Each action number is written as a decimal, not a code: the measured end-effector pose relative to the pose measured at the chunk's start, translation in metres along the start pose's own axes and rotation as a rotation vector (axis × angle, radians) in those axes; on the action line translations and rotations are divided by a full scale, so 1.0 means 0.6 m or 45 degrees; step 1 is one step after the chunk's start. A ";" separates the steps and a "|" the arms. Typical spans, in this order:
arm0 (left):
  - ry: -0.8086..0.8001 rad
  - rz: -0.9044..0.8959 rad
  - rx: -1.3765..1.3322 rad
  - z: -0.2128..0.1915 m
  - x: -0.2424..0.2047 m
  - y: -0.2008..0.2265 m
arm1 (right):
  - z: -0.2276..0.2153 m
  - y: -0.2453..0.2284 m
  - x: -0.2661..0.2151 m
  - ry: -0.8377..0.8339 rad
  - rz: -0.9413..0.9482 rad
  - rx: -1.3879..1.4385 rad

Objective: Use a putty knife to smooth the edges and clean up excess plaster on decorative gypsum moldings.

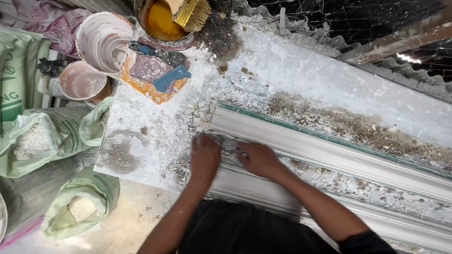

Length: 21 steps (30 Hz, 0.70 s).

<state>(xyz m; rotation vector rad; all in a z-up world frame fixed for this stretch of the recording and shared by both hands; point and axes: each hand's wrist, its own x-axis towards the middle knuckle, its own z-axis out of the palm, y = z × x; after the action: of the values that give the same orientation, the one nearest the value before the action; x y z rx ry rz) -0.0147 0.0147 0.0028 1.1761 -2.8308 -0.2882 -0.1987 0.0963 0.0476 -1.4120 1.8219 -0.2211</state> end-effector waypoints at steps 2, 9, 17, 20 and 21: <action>-0.070 0.059 0.050 0.015 0.002 0.034 | -0.031 0.008 -0.023 -0.023 0.009 -0.023; -0.030 -0.029 -0.034 0.050 -0.016 -0.025 | -0.004 -0.028 0.016 -0.085 0.079 -0.054; 0.330 -0.178 -0.160 -0.055 -0.091 -0.024 | 0.095 -0.094 -0.004 0.379 -0.235 0.182; -0.276 -0.762 -1.317 0.047 -0.120 0.013 | 0.120 -0.076 -0.046 0.314 -0.071 0.204; -0.280 -0.789 -1.559 0.079 -0.126 0.021 | 0.133 -0.070 -0.063 0.341 -0.135 0.179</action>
<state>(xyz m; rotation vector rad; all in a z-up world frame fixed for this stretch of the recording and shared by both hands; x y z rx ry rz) 0.0238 0.0843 -0.0403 1.5446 -1.5998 -1.8641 -0.1118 0.1398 0.0369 -1.4347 1.9032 -0.6070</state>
